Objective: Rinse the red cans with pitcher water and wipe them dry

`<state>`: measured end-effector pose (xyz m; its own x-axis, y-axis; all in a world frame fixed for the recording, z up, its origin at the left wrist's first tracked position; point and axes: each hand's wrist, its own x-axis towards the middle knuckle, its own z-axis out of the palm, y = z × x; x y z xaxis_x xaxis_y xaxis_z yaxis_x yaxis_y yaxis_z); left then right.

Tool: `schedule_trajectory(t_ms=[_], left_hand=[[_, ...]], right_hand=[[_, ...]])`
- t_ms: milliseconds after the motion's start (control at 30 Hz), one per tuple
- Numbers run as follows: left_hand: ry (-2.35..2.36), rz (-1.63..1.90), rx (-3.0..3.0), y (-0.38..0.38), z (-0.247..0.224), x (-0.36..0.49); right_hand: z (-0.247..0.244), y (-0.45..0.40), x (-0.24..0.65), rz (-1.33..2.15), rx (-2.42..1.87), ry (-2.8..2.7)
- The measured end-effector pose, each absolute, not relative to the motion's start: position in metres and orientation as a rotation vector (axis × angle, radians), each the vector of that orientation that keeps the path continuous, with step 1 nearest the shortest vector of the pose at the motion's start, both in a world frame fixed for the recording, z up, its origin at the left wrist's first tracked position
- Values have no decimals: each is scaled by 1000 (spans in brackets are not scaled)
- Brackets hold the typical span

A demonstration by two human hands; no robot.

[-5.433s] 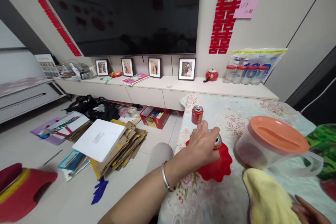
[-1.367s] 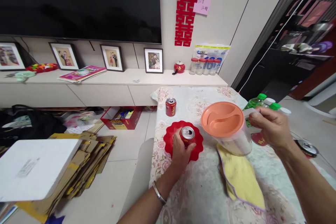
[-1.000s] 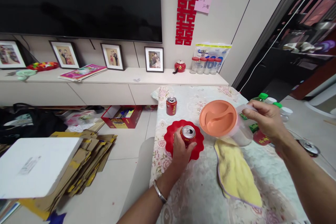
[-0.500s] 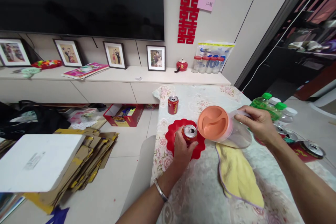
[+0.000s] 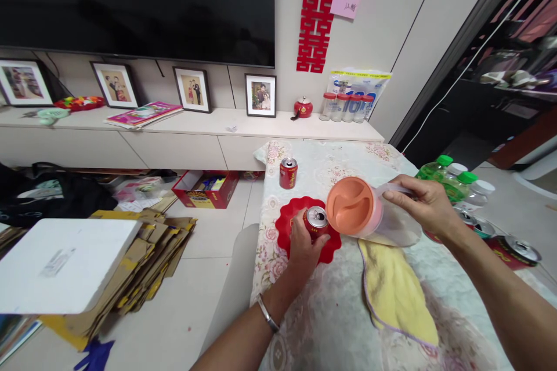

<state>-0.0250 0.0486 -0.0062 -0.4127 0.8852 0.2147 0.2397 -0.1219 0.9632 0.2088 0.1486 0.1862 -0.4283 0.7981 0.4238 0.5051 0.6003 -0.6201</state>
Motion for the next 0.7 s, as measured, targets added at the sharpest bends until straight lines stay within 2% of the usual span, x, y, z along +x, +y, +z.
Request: schedule_trajectory(t_ms=[233, 700], left_hand=[[1624, 1580, 1257, 49, -6, -25], [1616, 1613, 1306, 52, -10, -22]], right_hand=[[196, 147, 202, 308, -934, -2249], [200, 146, 200, 239, -935, -2317]])
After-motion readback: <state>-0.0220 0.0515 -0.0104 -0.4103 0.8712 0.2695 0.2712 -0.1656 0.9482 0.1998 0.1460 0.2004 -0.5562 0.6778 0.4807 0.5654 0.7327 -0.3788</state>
